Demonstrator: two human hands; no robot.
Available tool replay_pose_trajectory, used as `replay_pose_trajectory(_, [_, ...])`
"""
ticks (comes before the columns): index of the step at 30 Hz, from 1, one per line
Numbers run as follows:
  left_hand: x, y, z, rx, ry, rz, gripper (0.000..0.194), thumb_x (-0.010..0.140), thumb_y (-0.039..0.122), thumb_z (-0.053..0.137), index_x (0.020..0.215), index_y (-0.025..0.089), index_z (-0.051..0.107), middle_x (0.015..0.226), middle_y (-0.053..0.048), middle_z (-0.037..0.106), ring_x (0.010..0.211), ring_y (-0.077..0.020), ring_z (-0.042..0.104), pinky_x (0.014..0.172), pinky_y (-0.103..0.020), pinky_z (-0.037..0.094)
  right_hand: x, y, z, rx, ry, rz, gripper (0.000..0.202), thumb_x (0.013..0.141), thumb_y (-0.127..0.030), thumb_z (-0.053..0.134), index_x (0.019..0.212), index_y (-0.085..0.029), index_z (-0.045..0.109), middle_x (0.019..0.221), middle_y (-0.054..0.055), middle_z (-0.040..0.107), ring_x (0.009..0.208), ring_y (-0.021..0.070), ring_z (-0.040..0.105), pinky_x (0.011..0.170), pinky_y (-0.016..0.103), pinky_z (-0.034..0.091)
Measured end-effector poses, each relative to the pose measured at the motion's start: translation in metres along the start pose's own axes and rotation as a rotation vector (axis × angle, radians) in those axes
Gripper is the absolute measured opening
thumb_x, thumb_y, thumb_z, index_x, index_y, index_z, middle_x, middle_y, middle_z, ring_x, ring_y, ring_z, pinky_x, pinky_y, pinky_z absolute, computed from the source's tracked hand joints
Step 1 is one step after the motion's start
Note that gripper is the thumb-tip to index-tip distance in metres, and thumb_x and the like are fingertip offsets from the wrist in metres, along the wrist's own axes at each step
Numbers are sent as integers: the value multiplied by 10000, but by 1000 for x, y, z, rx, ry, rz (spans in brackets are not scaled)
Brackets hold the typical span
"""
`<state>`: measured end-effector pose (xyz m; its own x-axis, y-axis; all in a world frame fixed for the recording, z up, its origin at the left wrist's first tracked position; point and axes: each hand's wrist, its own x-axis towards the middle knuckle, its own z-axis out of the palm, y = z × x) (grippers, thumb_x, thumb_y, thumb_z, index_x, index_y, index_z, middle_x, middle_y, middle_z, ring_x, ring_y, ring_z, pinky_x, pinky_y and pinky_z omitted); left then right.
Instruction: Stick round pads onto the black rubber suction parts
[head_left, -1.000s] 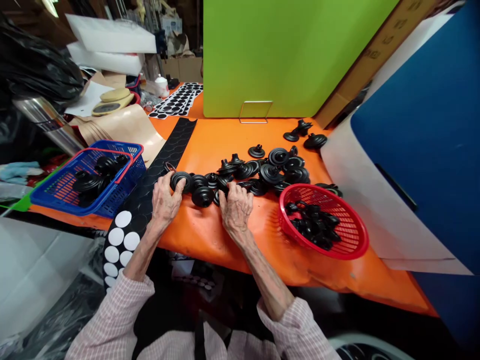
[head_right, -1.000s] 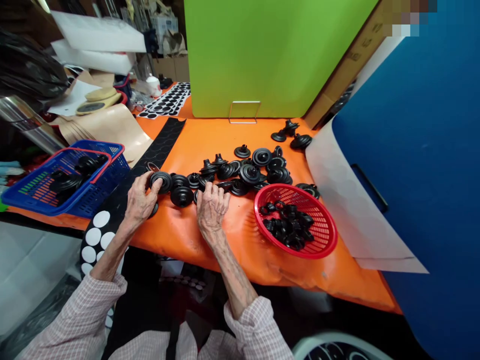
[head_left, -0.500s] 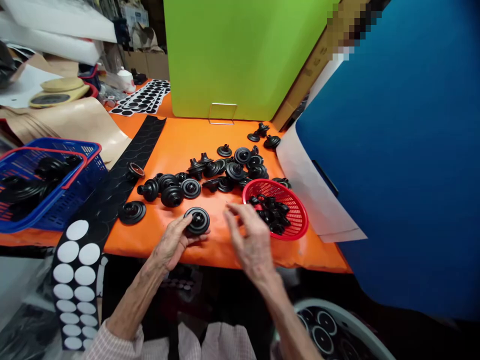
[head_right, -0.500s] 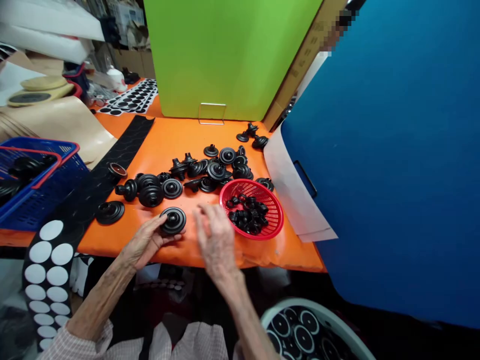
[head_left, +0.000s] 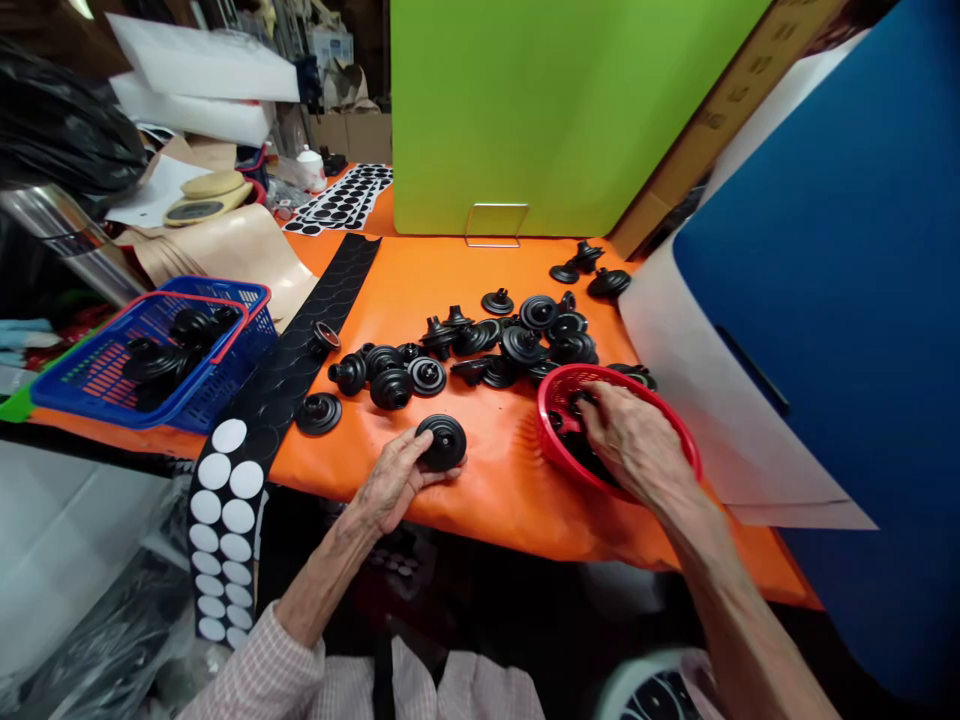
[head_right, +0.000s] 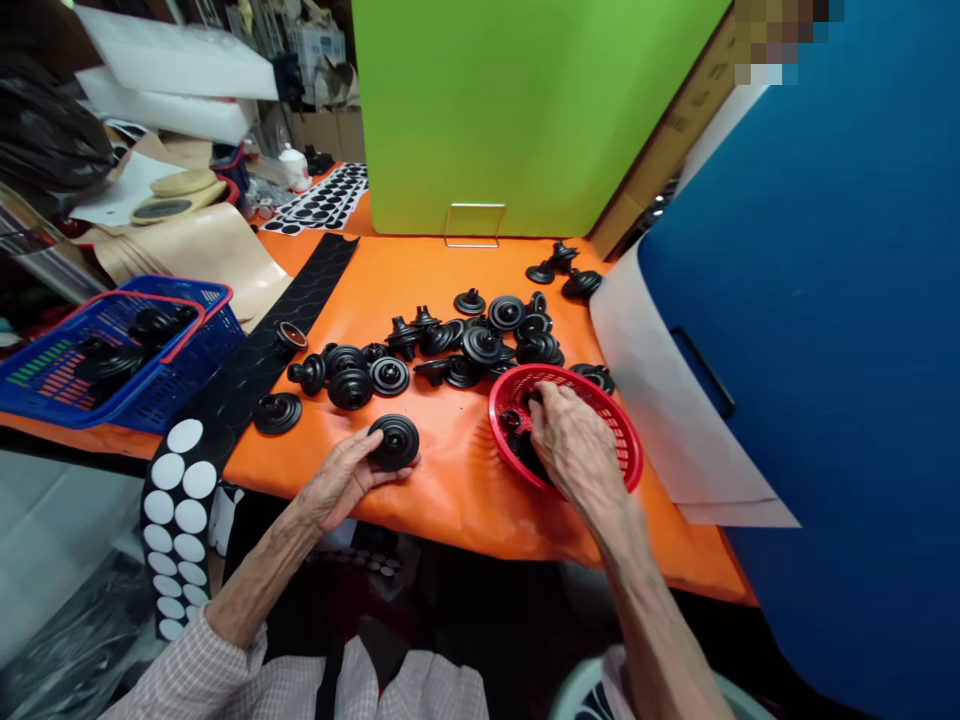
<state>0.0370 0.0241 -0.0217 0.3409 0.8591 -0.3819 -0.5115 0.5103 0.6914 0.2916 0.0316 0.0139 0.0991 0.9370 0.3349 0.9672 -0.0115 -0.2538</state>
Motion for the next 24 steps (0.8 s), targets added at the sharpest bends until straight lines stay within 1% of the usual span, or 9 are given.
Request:
replay_pose_trajectory(1, [0,0,0,-6,5,1,306,777,300,692,979,73,654,951,-143,715,884,-273,701,805,-394,550,-7,-11,-7,69,13,-25,241,886,-289,456,1042,-185,608,952,127,697,843,263,657,758,380,489])
replay_pose_trajectory(3, [0,-1,0,-23,16,9,292,781,291,684,972,74,651,936,-136,715,877,-276,703,810,-402,548,-24,-35,-12,269,-53,-74,265,907,-365,463,1085,-220,596,896,86,707,740,228,666,689,344,507])
replay_pose_trajectory(5, [-1,-1,0,-43,22,28,273,786,282,673,967,80,646,946,-131,713,880,-281,703,828,-426,543,-43,-58,-3,450,-153,-95,269,928,-399,443,1076,-231,591,901,71,712,734,211,673,663,319,522])
replay_pose_trajectory(7, [-1,-1,0,-53,34,44,247,791,270,662,952,84,642,955,-129,710,884,-282,702,853,-454,534,-60,-72,16,476,-198,-85,287,949,-377,387,1050,-209,597,938,90,702,797,218,675,700,330,532])
replay_pose_trajectory(11, [-3,-1,1,-49,46,44,232,790,260,659,934,79,639,929,-121,706,876,-279,701,869,-477,526,-76,-73,43,251,-197,-16,310,960,-299,328,1061,-184,598,933,108,626,738,204,639,662,327,525])
replay_pose_trajectory(14, [-4,-2,3,-18,39,57,260,770,278,681,939,84,641,927,-113,699,871,-273,697,858,-471,531,-77,-68,42,233,-239,-76,286,941,-288,390,1137,-183,569,977,107,583,762,204,625,641,316,528])
replay_pose_trajectory(16, [-4,-3,4,15,38,74,277,755,297,698,933,91,643,930,-106,692,872,-263,692,848,-458,536,-77,-68,37,263,-256,-107,258,926,-272,418,1104,-178,580,947,97,579,770,212,620,641,327,534])
replay_pose_trajectory(21, [-5,-10,2,98,48,112,355,724,363,727,963,108,663,959,-97,685,864,-236,672,822,-433,549,-77,-85,28,498,-57,-67,207,923,-256,466,1096,-199,564,934,76,605,802,196,611,737,348,537])
replay_pose_trajectory(24, [-5,-14,0,139,22,138,389,740,388,715,1021,124,667,1015,-97,685,916,-238,662,858,-426,542,-76,-99,24,595,7,-65,199,915,-253,502,1102,-215,562,938,65,614,785,184,604,723,344,540])
